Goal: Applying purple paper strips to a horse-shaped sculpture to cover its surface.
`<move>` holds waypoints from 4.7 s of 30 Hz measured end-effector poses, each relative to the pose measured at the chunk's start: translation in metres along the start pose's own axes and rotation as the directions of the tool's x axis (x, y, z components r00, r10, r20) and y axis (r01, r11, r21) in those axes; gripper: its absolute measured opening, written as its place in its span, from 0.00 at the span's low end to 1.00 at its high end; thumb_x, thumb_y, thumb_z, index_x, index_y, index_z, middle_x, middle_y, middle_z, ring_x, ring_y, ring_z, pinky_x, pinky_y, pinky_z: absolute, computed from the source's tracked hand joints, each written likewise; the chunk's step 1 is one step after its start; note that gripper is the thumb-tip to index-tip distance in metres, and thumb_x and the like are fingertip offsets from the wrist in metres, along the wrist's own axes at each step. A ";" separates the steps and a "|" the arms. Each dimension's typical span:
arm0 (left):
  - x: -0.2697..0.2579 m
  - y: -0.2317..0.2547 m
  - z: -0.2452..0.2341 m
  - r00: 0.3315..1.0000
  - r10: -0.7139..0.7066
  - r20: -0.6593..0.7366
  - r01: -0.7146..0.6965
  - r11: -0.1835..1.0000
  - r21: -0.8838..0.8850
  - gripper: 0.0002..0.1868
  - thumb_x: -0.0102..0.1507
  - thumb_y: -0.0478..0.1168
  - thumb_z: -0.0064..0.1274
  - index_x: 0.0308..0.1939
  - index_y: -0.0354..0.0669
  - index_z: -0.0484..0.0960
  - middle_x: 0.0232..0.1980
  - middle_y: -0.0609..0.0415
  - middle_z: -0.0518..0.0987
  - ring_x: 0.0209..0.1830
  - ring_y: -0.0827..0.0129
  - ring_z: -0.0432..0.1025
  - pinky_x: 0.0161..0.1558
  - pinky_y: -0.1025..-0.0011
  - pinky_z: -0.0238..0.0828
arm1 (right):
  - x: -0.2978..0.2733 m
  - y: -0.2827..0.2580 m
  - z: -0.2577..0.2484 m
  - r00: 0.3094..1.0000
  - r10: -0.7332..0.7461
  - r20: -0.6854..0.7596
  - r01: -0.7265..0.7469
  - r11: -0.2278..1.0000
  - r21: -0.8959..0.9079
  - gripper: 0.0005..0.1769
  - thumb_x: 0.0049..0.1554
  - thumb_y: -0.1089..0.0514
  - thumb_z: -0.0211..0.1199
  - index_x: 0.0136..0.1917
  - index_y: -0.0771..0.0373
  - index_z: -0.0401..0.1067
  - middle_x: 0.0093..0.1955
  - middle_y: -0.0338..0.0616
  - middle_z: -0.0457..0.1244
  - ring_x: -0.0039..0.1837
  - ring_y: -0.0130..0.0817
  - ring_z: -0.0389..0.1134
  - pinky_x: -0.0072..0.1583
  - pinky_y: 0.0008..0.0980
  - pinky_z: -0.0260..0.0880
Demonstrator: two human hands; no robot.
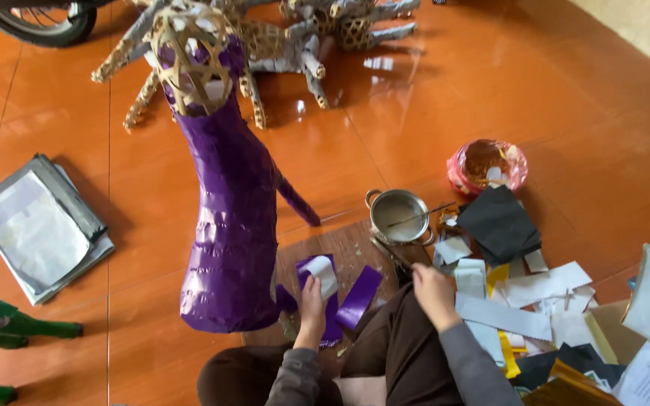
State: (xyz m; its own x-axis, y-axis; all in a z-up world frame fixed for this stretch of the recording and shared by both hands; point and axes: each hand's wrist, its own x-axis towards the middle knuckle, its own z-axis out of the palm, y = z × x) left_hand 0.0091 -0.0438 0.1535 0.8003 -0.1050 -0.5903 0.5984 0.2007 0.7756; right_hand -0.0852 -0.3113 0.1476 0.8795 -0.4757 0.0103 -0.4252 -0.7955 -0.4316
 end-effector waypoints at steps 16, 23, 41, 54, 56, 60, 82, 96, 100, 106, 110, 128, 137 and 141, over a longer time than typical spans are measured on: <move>-0.037 0.019 -0.001 0.961 -0.185 0.206 0.245 0.915 -0.320 0.18 0.67 0.55 0.43 0.45 0.47 0.78 0.31 0.51 0.75 0.31 0.65 0.70 0.34 0.69 0.65 | 0.000 -0.164 -0.065 0.507 -0.821 -0.262 0.854 0.520 0.023 0.01 0.51 0.63 0.63 0.38 0.62 0.72 0.61 0.50 0.61 0.67 0.45 0.57 0.69 0.51 0.49; -0.077 0.065 -0.036 0.587 0.744 0.321 -0.788 0.433 0.437 0.22 0.50 0.33 0.63 0.48 0.44 0.78 0.53 0.52 0.77 0.56 0.63 0.71 0.60 0.69 0.63 | -0.002 -0.221 -0.174 0.478 -0.868 -0.135 0.765 0.336 0.550 0.03 0.53 0.67 0.58 0.39 0.63 0.71 0.57 0.49 0.64 0.64 0.46 0.63 0.66 0.43 0.61; -0.047 0.388 -0.061 0.374 0.924 0.077 -0.927 0.376 -0.011 0.06 0.63 0.29 0.48 0.40 0.39 0.80 0.35 0.57 0.76 0.40 0.76 0.68 0.50 0.70 0.69 | 0.164 -0.395 -0.157 0.859 -0.399 -0.320 0.303 -0.107 0.947 0.05 0.59 0.71 0.54 0.45 0.70 0.71 0.38 0.43 0.61 0.43 0.28 0.65 0.51 0.32 0.74; 0.040 0.410 -0.019 0.506 0.862 0.015 -0.818 0.486 -0.308 0.08 0.68 0.39 0.48 0.43 0.36 0.74 0.32 0.54 0.74 0.29 0.74 0.71 0.38 0.75 0.74 | 0.196 -0.423 -0.106 0.879 -0.355 -0.318 0.330 -0.027 0.943 0.06 0.65 0.61 0.50 0.47 0.62 0.67 0.36 0.39 0.59 0.44 0.25 0.61 0.50 0.30 0.66; 0.039 0.411 -0.015 0.515 0.857 -0.002 -0.820 0.492 -0.293 0.08 0.68 0.40 0.49 0.42 0.37 0.73 0.31 0.56 0.74 0.27 0.76 0.70 0.34 0.78 0.73 | 0.194 -0.427 -0.108 0.885 -0.345 -0.314 0.317 -0.050 0.947 0.06 0.64 0.61 0.51 0.46 0.62 0.68 0.36 0.38 0.58 0.43 0.26 0.61 0.50 0.29 0.66; 0.053 0.414 -0.016 0.541 0.840 -0.042 -0.824 0.520 -0.227 0.09 0.68 0.42 0.50 0.41 0.39 0.74 0.28 0.58 0.73 0.21 0.79 0.69 0.25 0.83 0.71 | 0.197 -0.428 -0.099 0.890 -0.333 -0.312 0.309 -0.062 0.949 0.06 0.64 0.61 0.52 0.44 0.62 0.67 0.34 0.37 0.56 0.41 0.25 0.60 0.47 0.27 0.64; 0.043 0.419 -0.035 0.459 0.888 -0.035 -0.865 0.456 0.207 0.19 0.56 0.23 0.48 0.50 0.40 0.74 0.43 0.47 0.79 0.41 0.66 0.74 0.44 0.70 0.73 | 0.169 -0.429 -0.116 0.887 -0.216 -0.407 0.439 0.126 0.890 0.12 0.59 0.70 0.49 0.51 0.58 0.70 0.43 0.35 0.60 0.50 0.27 0.60 0.58 0.29 0.60; -0.123 0.414 0.021 0.445 0.834 0.326 -0.895 0.411 0.171 0.34 0.72 0.58 0.15 0.76 0.42 0.43 0.77 0.31 0.44 0.77 0.38 0.37 0.74 0.46 0.30 | 0.161 -0.464 -0.157 0.875 -0.136 -0.465 0.474 0.044 0.879 0.20 0.67 0.51 0.48 0.70 0.55 0.51 0.53 0.46 0.61 0.50 0.31 0.65 0.53 0.29 0.65; -0.127 0.426 0.027 0.389 0.843 0.372 -0.920 0.374 0.114 0.36 0.72 0.56 0.12 0.75 0.33 0.37 0.76 0.23 0.37 0.76 0.31 0.29 0.74 0.42 0.23 | 0.186 -0.462 -0.139 0.890 -0.152 -0.430 0.449 0.124 0.885 0.28 0.67 0.43 0.49 0.74 0.52 0.46 0.54 0.54 0.64 0.51 0.37 0.67 0.55 0.36 0.66; -0.091 0.424 0.023 0.502 0.821 0.272 -0.850 0.527 -0.019 0.35 0.69 0.54 0.08 0.76 0.38 0.37 0.76 0.22 0.39 0.75 0.29 0.34 0.73 0.41 0.23 | 0.188 -0.455 -0.153 0.939 -0.132 -0.317 0.336 0.155 0.929 0.36 0.61 0.34 0.54 0.74 0.50 0.49 0.72 0.59 0.55 0.70 0.57 0.59 0.71 0.54 0.56; -0.019 0.415 -0.019 0.536 0.767 0.352 -0.810 0.586 -0.042 0.36 0.69 0.68 0.15 0.77 0.63 0.37 0.77 0.31 0.43 0.76 0.35 0.42 0.73 0.40 0.28 | 0.191 -0.443 -0.146 0.970 -0.116 -0.214 0.208 -0.063 0.976 0.31 0.60 0.37 0.50 0.70 0.53 0.55 0.51 0.48 0.60 0.50 0.39 0.63 0.50 0.35 0.62; -0.076 0.399 0.009 0.516 0.790 0.331 -0.856 0.488 0.170 0.41 0.69 0.65 0.13 0.73 0.39 0.58 0.75 0.39 0.55 0.76 0.51 0.46 0.75 0.50 0.30 | 0.127 -0.427 -0.123 0.856 -0.454 -0.248 0.426 0.345 0.836 0.37 0.67 0.40 0.36 0.79 0.64 0.38 0.79 0.64 0.39 0.80 0.56 0.39 0.79 0.47 0.36; -0.075 0.347 -0.037 0.647 0.758 -0.080 -0.757 0.651 0.048 0.50 0.52 0.74 0.28 0.66 0.43 0.66 0.63 0.50 0.69 0.65 0.65 0.62 0.64 0.62 0.49 | 0.133 -0.276 -0.028 0.977 -0.210 0.048 0.002 0.232 0.973 0.33 0.60 0.43 0.48 0.72 0.65 0.57 0.74 0.48 0.52 0.74 0.33 0.52 0.74 0.30 0.47; -0.137 0.208 -0.050 0.753 0.631 0.187 -0.658 0.727 0.194 0.18 0.71 0.44 0.37 0.53 0.38 0.78 0.44 0.43 0.80 0.44 0.59 0.77 0.50 0.64 0.76 | 0.065 -0.113 0.141 0.973 -0.020 0.229 -0.193 0.470 0.861 0.13 0.60 0.53 0.62 0.55 0.60 0.76 0.45 0.48 0.70 0.42 0.33 0.71 0.41 0.30 0.72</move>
State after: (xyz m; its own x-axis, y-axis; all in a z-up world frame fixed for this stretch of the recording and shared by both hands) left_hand 0.0215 0.0606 0.3847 0.9872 -0.1340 0.0871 -0.0843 0.0263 0.9961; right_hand 0.0503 -0.1994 0.0694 0.9136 -0.3608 -0.1876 -0.1855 0.0408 -0.9818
